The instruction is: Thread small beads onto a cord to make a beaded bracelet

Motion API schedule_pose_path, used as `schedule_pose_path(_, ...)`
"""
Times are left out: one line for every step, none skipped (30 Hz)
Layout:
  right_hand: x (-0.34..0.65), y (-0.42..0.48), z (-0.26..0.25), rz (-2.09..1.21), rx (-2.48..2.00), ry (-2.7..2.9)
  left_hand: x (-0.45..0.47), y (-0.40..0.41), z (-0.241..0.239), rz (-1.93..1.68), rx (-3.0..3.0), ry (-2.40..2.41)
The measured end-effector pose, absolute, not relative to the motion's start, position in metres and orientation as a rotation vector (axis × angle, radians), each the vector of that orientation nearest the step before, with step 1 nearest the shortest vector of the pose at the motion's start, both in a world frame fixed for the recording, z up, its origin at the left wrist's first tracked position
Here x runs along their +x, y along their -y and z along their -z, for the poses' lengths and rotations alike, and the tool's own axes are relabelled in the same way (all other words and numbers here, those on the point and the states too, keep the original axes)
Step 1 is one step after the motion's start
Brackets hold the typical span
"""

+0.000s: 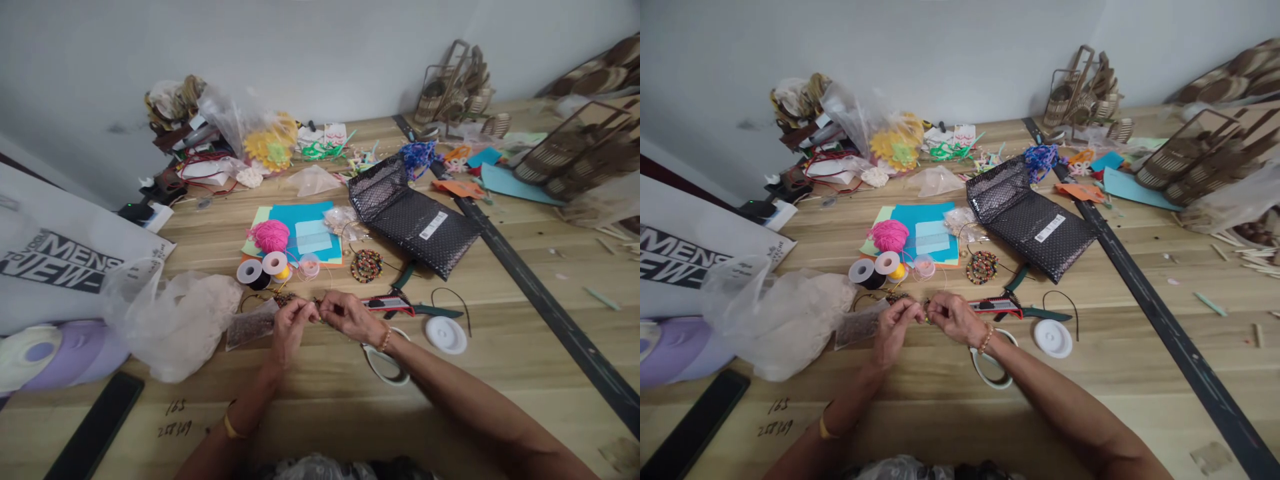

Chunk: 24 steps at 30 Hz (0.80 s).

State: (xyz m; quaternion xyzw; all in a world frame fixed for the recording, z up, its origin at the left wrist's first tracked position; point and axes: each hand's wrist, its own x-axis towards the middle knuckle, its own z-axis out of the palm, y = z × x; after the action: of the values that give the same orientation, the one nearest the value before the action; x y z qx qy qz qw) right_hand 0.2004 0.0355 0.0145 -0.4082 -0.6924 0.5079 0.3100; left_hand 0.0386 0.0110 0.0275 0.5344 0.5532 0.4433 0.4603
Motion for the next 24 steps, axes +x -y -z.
schedule_pose_path(0.2005,-0.0353,-0.0144,-1.315,-1.07,1.841,0.0385,-0.0112,-0.0268,-1.1,1.311,-1.362)
schedule_pose_path(0.2007,-0.0355,-0.0141,-1.299,-1.063,1.845,0.0383,-0.0114,-0.0259,-1.108,1.304,-1.357)
schedule_pose_path(0.2011,-0.0363,-0.0137,-1.295,-1.058,1.838,0.0379,-0.0116,-0.0248,-1.116,1.292,-1.345)
schedule_pose_path(0.2016,-0.0373,-0.0132,-1.306,-1.054,1.822,0.0374,-0.0119,-0.0235,-1.123,1.275,-1.331)
schedule_pose_path(0.2023,-0.0386,-0.0128,-1.333,-1.052,1.795,0.0368,-0.0122,-0.0221,-1.132,1.251,-1.315)
schedule_pose_path(0.2029,-0.04,-0.0124,-1.381,-1.048,1.757,0.0362,-0.0126,-0.0207,-1.142,1.221,-1.298)
schedule_pose_path(0.2035,-0.0412,-0.0122,-1.443,-1.038,1.712,0.0356,-0.013,-0.0194,-1.155,1.191,-1.28)
schedule_pose_path(0.2039,-0.0421,-0.0121,-1.504,-1.016,1.669,0.0351,-0.0133,-0.0185,-1.168,1.17,-1.264)
schedule_pose_path(0.2041,-0.0427,-0.0121,-1.552,-0.985,1.634,0.0347,-0.0137,-0.0179,-1.181,1.161,-1.253)
schedule_pose_path(0.204,-0.0428,-0.0119,-1.588,-0.955,1.606,0.0345,-0.014,-0.0179,-1.197,1.165,-1.25)
schedule_pose_path(0.2036,-0.0425,-0.0116,-1.613,-0.928,1.584,0.0344,-0.0143,-0.0184,-1.211,1.181,-1.251)
schedule_pose_path(0.203,-0.0419,-0.011,-1.631,-0.906,1.567,0.0346,-0.0144,-0.0192,-1.219,1.202,-1.254)
schedule_pose_path(0.2021,-0.0411,-0.0102,-1.644,-0.891,1.555,0.0349,-0.0145,-0.0203,-1.222,1.222,-1.256)
schedule_pose_path(0.2012,-0.0403,-0.0091,-1.654,-0.884,1.548,0.0353,-0.0144,-0.0215,-1.219,1.237,-1.255)
schedule_pose_path(0.2003,-0.0394,-0.0079,-1.661,-0.882,1.545,0.0357,-0.0142,-0.0225,-1.211,1.25,-1.246)
schedule_pose_path(0.1993,-0.0386,-0.0068,-1.661,-0.882,1.547,0.036,-0.0139,-0.0232,-1.203,1.263,-1.233)
schedule_pose_path(0.1986,-0.0379,-0.0058,-1.65,-0.888,1.557,0.0362,-0.0135,-0.0235,-1.196,1.277,-1.218)
schedule_pose_path(0.1979,-0.0373,-0.0052,-1.63,-0.901,1.571,0.0362,-0.0131,-0.0233,-1.194,1.289,-1.203)
schedule_pose_path(0.1974,-0.0367,-0.0049,-1.601,-0.922,1.588,0.036,-0.0126,-0.0228,-1.191,1.297,-1.191)
schedule_pose_path(0.197,-0.0363,-0.005,-1.564,-0.948,1.608,0.0357,-0.0123,-0.0221,-1.19,1.299,-1.181)
schedule_pose_path(0.1968,-0.0358,-0.0053,-1.522,-0.972,1.631,0.0353,-0.012,-0.0212,-1.192,1.293,-1.174)
schedule_pose_path(0.1966,-0.0354,-0.0059,-1.476,-0.992,1.655,0.0349,-0.0118,-0.0202,-1.196,1.279,-1.167)
schedule_pose_path(0.1964,-0.035,-0.0064,-1.434,-1.003,1.679,0.0345,-0.0118,-0.0192,-1.202,1.26,-1.161)
schedule_pose_path(0.1962,-0.0346,-0.007,-1.398,-1.005,1.699,0.0342,-0.012,-0.0183,-1.21,1.238,-1.155)
